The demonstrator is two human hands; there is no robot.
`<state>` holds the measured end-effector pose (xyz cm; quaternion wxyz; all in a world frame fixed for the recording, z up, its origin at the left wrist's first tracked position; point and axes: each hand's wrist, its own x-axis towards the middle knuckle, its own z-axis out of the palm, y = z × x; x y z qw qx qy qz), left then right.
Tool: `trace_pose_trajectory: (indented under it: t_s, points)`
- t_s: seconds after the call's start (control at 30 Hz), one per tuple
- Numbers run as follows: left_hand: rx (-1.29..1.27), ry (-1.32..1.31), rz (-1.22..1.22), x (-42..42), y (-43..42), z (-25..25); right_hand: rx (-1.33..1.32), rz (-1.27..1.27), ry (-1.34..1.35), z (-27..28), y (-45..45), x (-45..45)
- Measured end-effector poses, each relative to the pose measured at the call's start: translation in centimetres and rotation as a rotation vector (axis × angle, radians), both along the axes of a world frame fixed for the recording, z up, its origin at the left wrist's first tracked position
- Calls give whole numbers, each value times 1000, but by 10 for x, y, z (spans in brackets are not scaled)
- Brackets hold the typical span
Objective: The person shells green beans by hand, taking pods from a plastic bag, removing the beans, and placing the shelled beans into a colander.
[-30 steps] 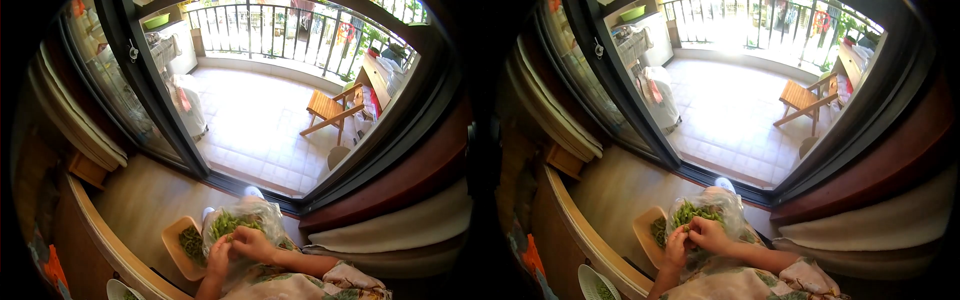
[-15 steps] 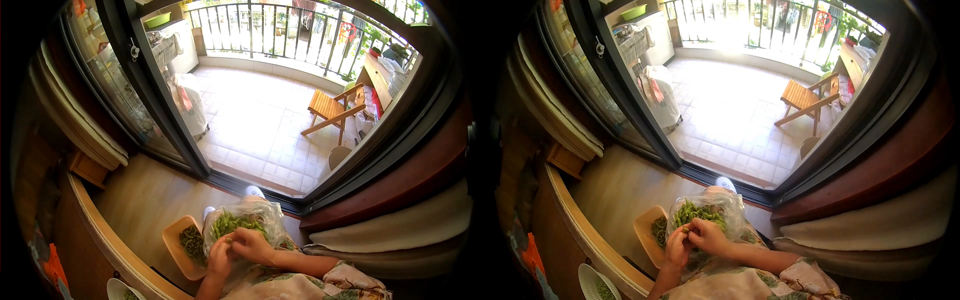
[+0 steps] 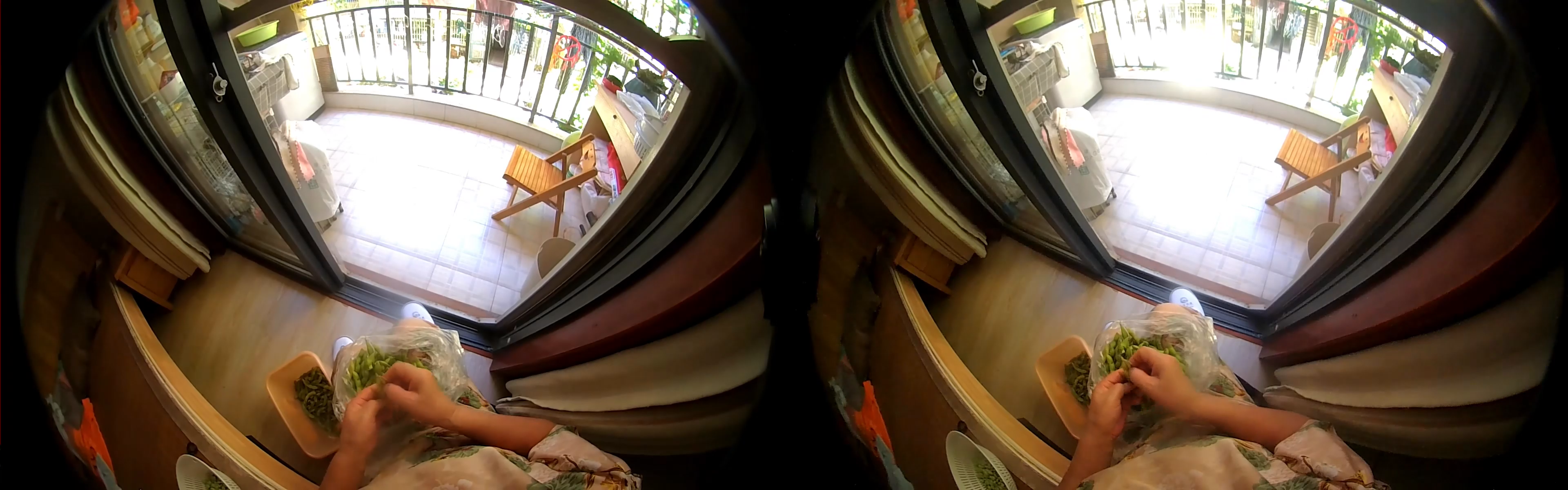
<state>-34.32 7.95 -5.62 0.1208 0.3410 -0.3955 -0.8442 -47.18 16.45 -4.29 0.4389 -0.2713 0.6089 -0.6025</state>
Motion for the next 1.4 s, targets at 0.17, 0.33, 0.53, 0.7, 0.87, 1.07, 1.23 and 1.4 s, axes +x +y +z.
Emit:
trace_pose_trajectory:
  t_s: [0.17,0.33,0.53,0.7,0.87,1.07,1.23,1.4]
  points:
    - [-151,-68,-13,-3,5,8,-62,7,-151,-1,1,-10]
    - [-364,-67,-30,0,9,4,-67,58,-80,-6,2,-12]
    - [-509,-105,-24,0,10,6,-32,169,-179,-1,1,-17]
    - [-662,-148,-67,0,7,11,-48,140,-206,-4,1,-14]
    - [-695,-193,-65,-1,7,13,-72,122,-224,-6,1,-12]
    - [-837,-246,-57,-2,10,22,-33,92,-128,-5,-1,-6]
    - [-893,-213,100,-3,13,12,-40,83,-122,-2,-1,-4]
    - [-753,-211,66,-1,9,4,-57,67,-85,-1,-1,-3]
